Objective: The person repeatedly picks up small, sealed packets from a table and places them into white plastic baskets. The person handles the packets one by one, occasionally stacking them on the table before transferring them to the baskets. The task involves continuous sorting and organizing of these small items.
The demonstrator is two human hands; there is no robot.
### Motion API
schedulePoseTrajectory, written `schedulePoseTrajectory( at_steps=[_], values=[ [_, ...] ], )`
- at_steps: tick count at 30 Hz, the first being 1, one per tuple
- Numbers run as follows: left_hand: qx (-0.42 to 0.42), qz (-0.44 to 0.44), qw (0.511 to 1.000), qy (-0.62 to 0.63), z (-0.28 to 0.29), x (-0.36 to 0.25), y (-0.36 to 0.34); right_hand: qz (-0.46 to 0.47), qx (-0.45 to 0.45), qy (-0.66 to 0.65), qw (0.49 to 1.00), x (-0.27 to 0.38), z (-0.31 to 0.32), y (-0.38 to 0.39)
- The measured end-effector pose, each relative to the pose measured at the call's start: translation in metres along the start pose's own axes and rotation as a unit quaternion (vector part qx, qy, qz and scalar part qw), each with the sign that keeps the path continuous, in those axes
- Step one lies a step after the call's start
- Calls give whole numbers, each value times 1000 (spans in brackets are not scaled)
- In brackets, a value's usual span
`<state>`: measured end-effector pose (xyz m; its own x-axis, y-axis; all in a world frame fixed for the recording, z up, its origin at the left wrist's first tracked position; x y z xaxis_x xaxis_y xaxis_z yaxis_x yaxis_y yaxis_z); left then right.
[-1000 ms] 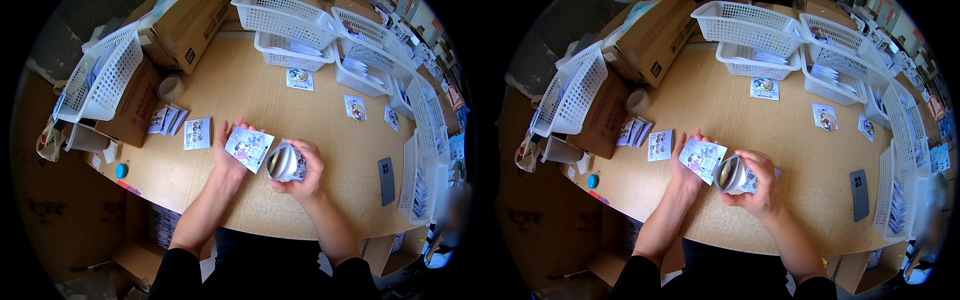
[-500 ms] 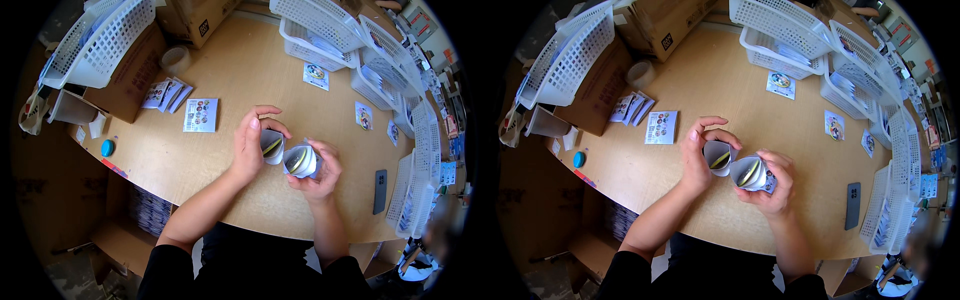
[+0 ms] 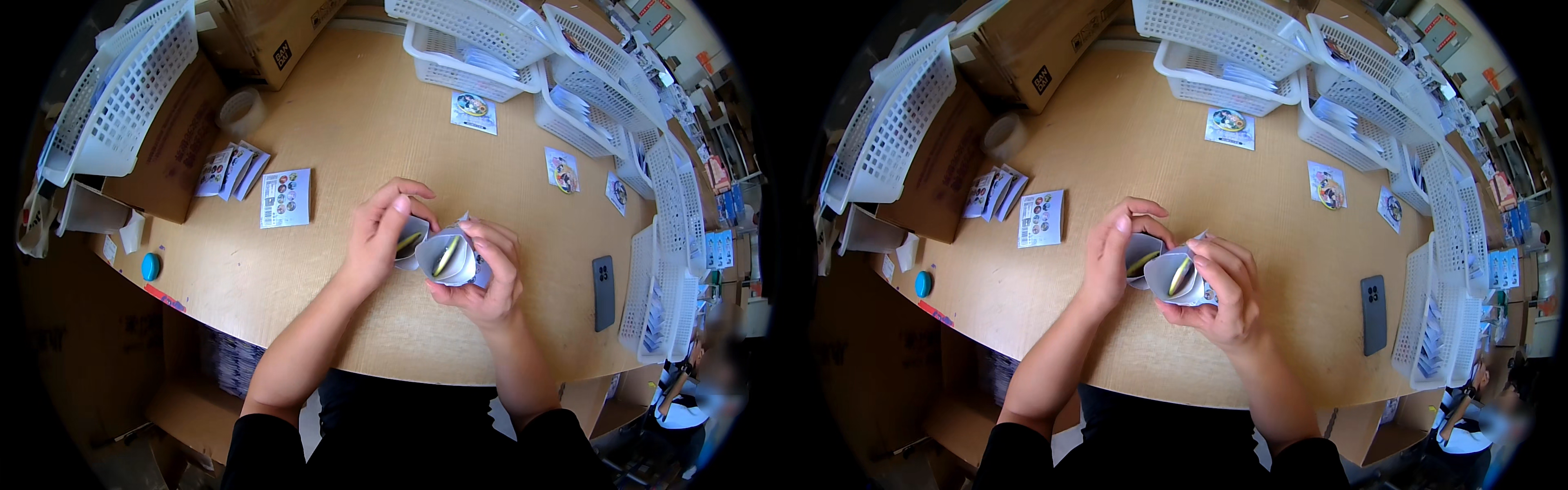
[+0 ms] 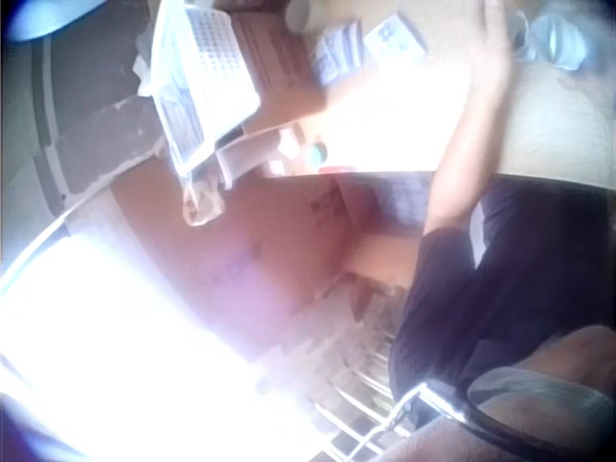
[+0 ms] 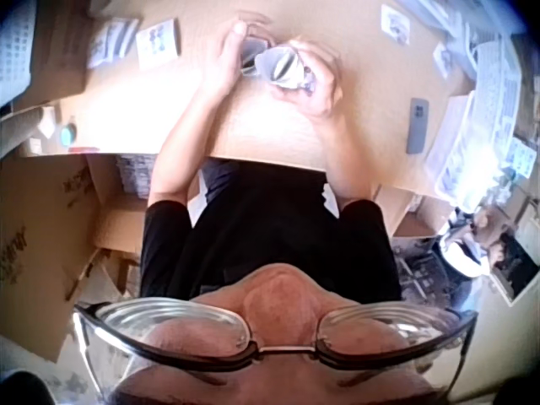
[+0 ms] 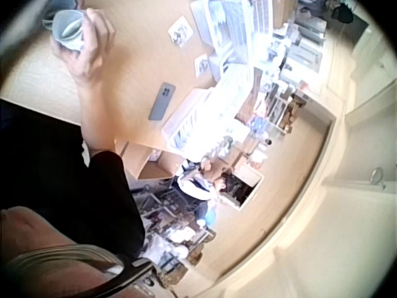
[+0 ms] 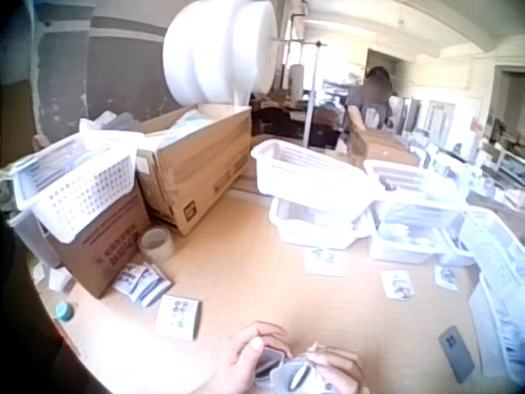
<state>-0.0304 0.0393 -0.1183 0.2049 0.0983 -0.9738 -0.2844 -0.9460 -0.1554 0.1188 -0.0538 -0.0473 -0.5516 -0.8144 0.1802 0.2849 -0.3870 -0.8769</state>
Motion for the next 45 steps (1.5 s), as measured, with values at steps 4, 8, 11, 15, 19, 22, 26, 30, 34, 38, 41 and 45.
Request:
schedulePoseTrajectory(
  at_steps=[4, 8, 11, 15, 19, 22, 26, 30, 34, 38, 41, 45],
  values=[
    [39, -49, 989, -134, -15, -8, 2, -13, 7, -5, 1000, -6, 4, -3],
    [46, -11, 997, -66, -14, 7, -1, -24, 28, -1, 999, -11, 6, -7],
    [30, 3, 999, -31, -8, 17, -2, -26, 27, -8, 999, -15, 6, -4],
    [28, 5, 999, -35, -8, 20, -3, -54, 36, -3, 998, -21, 4, -2],
    [-15, 18, 1000, 2, 1, 24, -5, -152, 84, 32, 984, -40, -7, 10],
    [-48, 16, 999, -5, 9, 21, -11, -287, 98, -8, 953, -76, -12, 37],
    [-78, 13, 997, 23, 19, 24, -13, -361, 231, -62, 901, -88, -19, 48],
    [-78, 15, 996, 32, 15, 28, -16, -382, 211, -98, 894, -92, 4, 31],
    [-77, 6, 996, 37, 19, 32, -17, -317, 329, -23, 889, -117, 26, 30],
    [-73, 9, 996, 50, 16, 22, -14, -297, 139, 93, 940, -184, 139, -9],
    [-66, 2, 997, 40, 9, 20, -13, -247, -59, 226, 941, -239, 229, -36],
    [-57, 6, 998, 34, 4, 16, -13, -191, -21, 280, 941, -325, 241, -46]
  ],
)
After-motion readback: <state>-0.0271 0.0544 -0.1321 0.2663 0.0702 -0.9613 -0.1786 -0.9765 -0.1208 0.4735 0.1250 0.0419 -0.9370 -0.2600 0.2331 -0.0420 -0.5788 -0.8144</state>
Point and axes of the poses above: each hand's wrist, its own y-axis away from the middle knuckle, its own z-axis out of the back of the hand, x = y × z, the point moved 10 cm from there along -y, towards the middle knuckle, and after that the axes turned 3 degrees about z, right-handed, at the moved point
